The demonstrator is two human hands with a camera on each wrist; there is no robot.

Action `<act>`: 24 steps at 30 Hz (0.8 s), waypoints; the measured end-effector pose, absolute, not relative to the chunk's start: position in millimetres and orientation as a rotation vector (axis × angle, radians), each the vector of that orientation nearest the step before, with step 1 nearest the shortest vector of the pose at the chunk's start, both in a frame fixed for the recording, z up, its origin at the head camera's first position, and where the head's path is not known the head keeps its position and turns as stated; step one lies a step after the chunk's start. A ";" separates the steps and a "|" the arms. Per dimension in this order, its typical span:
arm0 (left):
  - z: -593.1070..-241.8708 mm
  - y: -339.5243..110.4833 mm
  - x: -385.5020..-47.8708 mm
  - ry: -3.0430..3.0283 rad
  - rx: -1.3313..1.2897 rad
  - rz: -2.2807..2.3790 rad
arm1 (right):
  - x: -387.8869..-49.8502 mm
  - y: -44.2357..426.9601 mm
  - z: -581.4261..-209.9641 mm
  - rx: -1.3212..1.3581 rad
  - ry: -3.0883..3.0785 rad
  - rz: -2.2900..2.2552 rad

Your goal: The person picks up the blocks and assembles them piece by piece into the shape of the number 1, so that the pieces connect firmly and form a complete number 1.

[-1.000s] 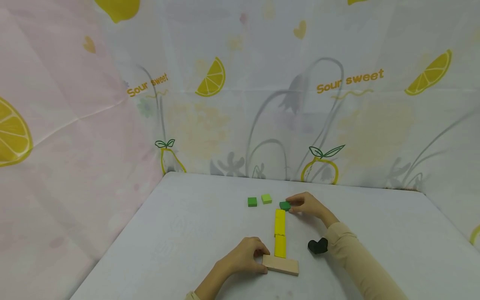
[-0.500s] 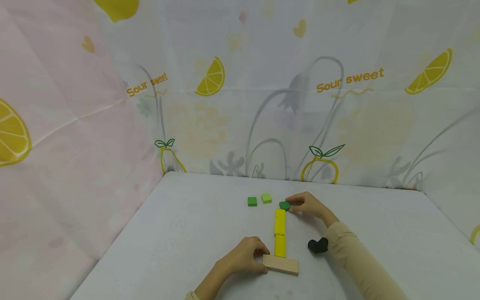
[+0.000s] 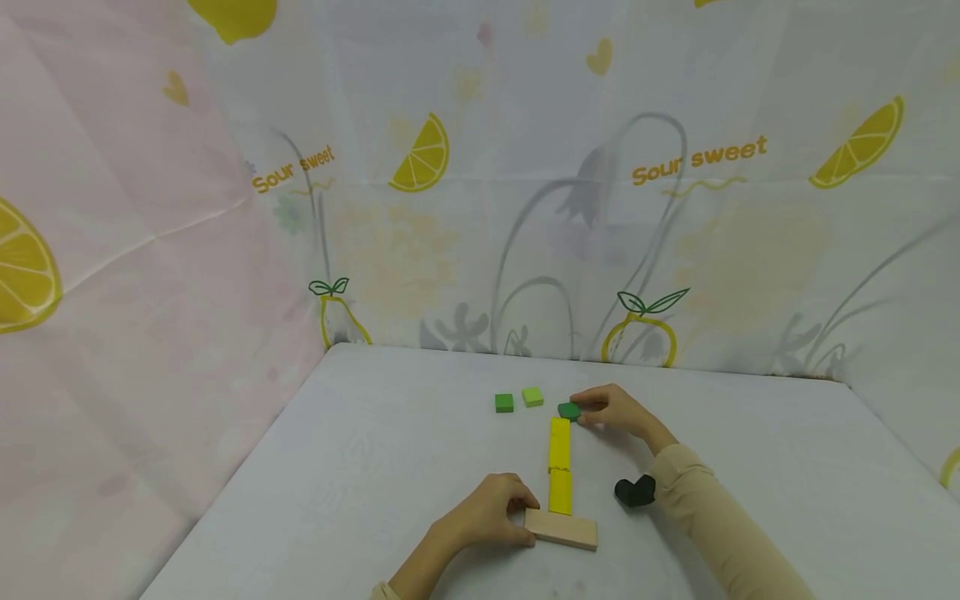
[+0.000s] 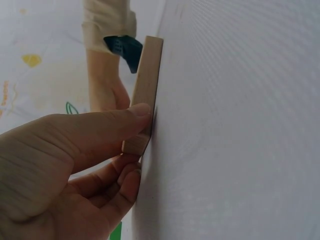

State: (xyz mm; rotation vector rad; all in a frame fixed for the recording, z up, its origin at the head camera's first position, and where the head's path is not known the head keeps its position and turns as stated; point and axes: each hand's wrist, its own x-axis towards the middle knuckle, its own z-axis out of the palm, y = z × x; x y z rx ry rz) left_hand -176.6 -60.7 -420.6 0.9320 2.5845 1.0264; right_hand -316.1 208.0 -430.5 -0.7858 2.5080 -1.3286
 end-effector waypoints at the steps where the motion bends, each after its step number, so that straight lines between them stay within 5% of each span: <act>1: -420.4 -60.8 -176.3 2.583 0.930 1.026 | -315.9 207.9 -430.6 -0.789 2.508 -1.329; 24: -424.8 -60.7 -178.1 2.582 0.882 1.018 | -313.5 206.1 -430.8 -0.739 2.524 -1.359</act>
